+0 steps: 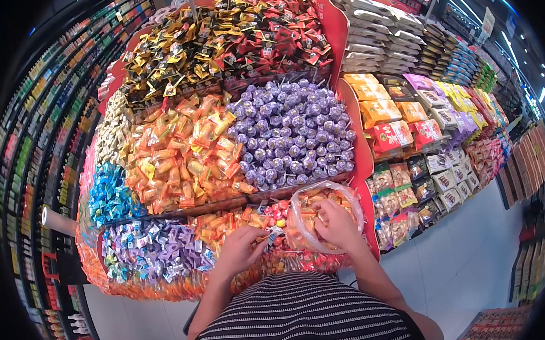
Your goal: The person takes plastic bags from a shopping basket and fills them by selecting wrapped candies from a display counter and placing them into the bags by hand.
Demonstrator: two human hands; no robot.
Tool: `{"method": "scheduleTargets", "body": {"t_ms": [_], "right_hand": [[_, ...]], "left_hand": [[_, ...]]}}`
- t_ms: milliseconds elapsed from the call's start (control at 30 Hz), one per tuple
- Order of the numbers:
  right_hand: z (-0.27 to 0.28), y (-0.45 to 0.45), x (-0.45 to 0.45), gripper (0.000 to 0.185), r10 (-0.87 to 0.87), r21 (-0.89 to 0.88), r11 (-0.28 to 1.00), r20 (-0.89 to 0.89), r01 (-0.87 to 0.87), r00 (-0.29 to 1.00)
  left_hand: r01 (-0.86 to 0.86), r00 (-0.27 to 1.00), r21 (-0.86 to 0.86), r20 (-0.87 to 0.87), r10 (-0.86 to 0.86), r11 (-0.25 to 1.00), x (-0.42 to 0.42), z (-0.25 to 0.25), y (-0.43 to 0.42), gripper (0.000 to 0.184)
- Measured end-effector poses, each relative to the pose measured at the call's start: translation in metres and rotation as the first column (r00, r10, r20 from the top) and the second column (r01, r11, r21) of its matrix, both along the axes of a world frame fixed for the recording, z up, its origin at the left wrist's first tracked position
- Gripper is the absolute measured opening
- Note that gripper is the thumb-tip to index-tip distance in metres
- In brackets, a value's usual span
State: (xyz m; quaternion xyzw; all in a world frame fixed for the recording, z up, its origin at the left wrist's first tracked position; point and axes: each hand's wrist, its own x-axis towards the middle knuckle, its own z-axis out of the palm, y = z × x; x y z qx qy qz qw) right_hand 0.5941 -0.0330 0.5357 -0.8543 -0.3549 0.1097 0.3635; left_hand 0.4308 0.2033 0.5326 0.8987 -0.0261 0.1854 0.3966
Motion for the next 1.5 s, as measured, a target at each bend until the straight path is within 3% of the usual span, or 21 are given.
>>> {"method": "scheduleTargets", "body": {"t_ms": [67, 133, 233, 367, 500, 567, 667, 867, 967, 1033, 1100, 1133, 1167, 1200, 1267, 1300, 1333, 1367, 1400, 1467, 1500], "right_hand": [[-0.002, -0.001, 0.001, 0.046, 0.003, 0.026, 1.000, 0.006, -0.003, 1.000], [0.002, 0.000, -0.003, 0.050, 0.154, -0.009, 0.988, 0.118, -0.154, 0.981], [0.007, 0.005, -0.015, 0.053, 0.109, -0.141, 0.985, 0.063, -0.099, 0.992], [-0.001, 0.007, -0.016, 0.055, 0.078, -0.142, 0.988, 0.105, -0.063, 0.991], [0.002, 0.008, -0.013, 0.058, 0.021, -0.122, 0.992, 0.013, -0.019, 1.000], [-0.002, 0.007, -0.012, 0.059, 0.011, -0.098, 0.995, 0.020, -0.009, 1.000], [-0.004, 0.006, -0.011, 0.055, -0.005, -0.003, 1.000, 0.036, 0.005, 0.999], [0.006, 0.003, -0.004, 0.054, -0.106, 0.177, 0.979, -0.002, 0.104, 0.994], [0.025, 0.001, -0.003, 0.056, -0.238, 0.174, 0.963, 0.179, 0.207, 0.955], [0.018, -0.003, 0.003, 0.054, -0.265, 0.386, 0.892, 0.028, 0.234, 0.964], [0.015, -0.006, 0.003, 0.051, -0.232, 0.493, 0.854, 0.076, 0.166, 0.970], [0.015, -0.007, 0.001, 0.049, -0.203, 0.588, 0.803, 0.126, 0.091, 0.971], [0.015, -0.009, -0.003, 0.049, -0.203, 0.588, 0.803, 0.126, 0.092, 0.971], [0.019, -0.009, -0.009, 0.048, -0.167, 0.632, 0.772, 0.091, 0.073, 0.982], [0.030, -0.004, -0.025, 0.047, -0.130, 0.674, 0.736, 0.058, 0.057, 0.990], [0.036, 0.004, -0.035, 0.047, 0.031, 0.779, 0.625, -0.097, 0.056, 0.995], [0.038, 0.013, -0.043, 0.047, 0.212, 0.862, 0.499, -0.220, 0.088, 0.952], [0.033, 0.020, -0.049, 0.049, 0.270, 0.873, 0.484, -0.215, 0.061, 0.938], [0.024, 0.025, -0.056, 0.049, 0.269, 0.873, 0.483, -0.216, 0.063, 0.939], [0.010, 0.033, -0.067, 0.046, 0.369, 0.843, 0.534, -0.295, 0.059, 0.882], [0.011, 0.037, -0.068, 0.046, 0.369, 0.844, 0.533, -0.295, 0.059, 0.881]], "left_hand": [[0.051, 0.999, 0.016, -0.017, -0.051, 0.999, 0.001, -0.001, -0.001, 0.018], [0.070, 0.995, -0.003, -0.070, -0.070, 0.998, 0.000, 0.001, -0.007, 0.020], [0.115, 0.986, -0.015, -0.116, -0.116, 0.993, 0.002, 0.000, -0.013, 0.023], [0.165, 0.982, 0.000, -0.090, -0.164, 0.986, 0.001, -0.002, -0.016, 0.025], [0.173, 0.979, 0.016, -0.113, -0.170, 0.985, 0.000, -0.002, -0.015, 0.026], [0.169, 0.983, 0.021, -0.077, -0.167, 0.985, 0.001, -0.001, -0.015, 0.017], [0.183, 0.974, 0.022, -0.143, -0.178, 0.983, -0.001, -0.003, -0.013, 0.027], [0.192, 0.975, 0.022, -0.119, -0.188, 0.981, -0.001, -0.004, -0.014, 0.026], [0.200, 0.976, 0.021, -0.097, -0.197, 0.980, 0.000, -0.003, -0.015, 0.025], [0.202, 0.975, 0.008, -0.098, -0.200, 0.979, 0.000, 0.001, -0.015, 0.021], [0.204, 0.974, -0.004, -0.100, -0.204, 0.979, -0.001, 0.007, -0.016, 0.017], [0.197, 0.964, -0.187, -0.141, -0.224, 0.963, -0.002, 0.009, -0.017, 0.020], [0.175, 0.952, -0.363, -0.177, -0.252, 0.915, -0.004, 0.010, -0.018, 0.023], [0.175, 0.951, -0.363, -0.177, -0.252, 0.915, -0.004, 0.007, -0.019, 0.023], [0.153, 0.924, -0.784, -0.101, -0.368, 0.601, -0.004, -0.002, -0.023, 0.040], [0.154, 0.924, -0.784, -0.102, -0.369, 0.602, -0.002, -0.001, -0.025, 0.040], [0.161, 0.901, -0.863, -0.070, -0.429, 0.479, 0.001, 0.000, -0.027, 0.049], [0.160, 0.875, -0.924, -0.030, -0.483, 0.347, 0.004, 0.001, -0.030, 0.058], [0.159, 0.874, -0.924, -0.031, -0.485, 0.347, 0.005, 0.002, -0.032, 0.058], [0.182, 0.786, -0.978, 0.081, -0.613, 0.105, 0.007, 0.003, -0.035, 0.054], [0.182, 0.786, -0.978, 0.080, -0.614, 0.106, 0.005, 0.000, -0.038, 0.054]]}}
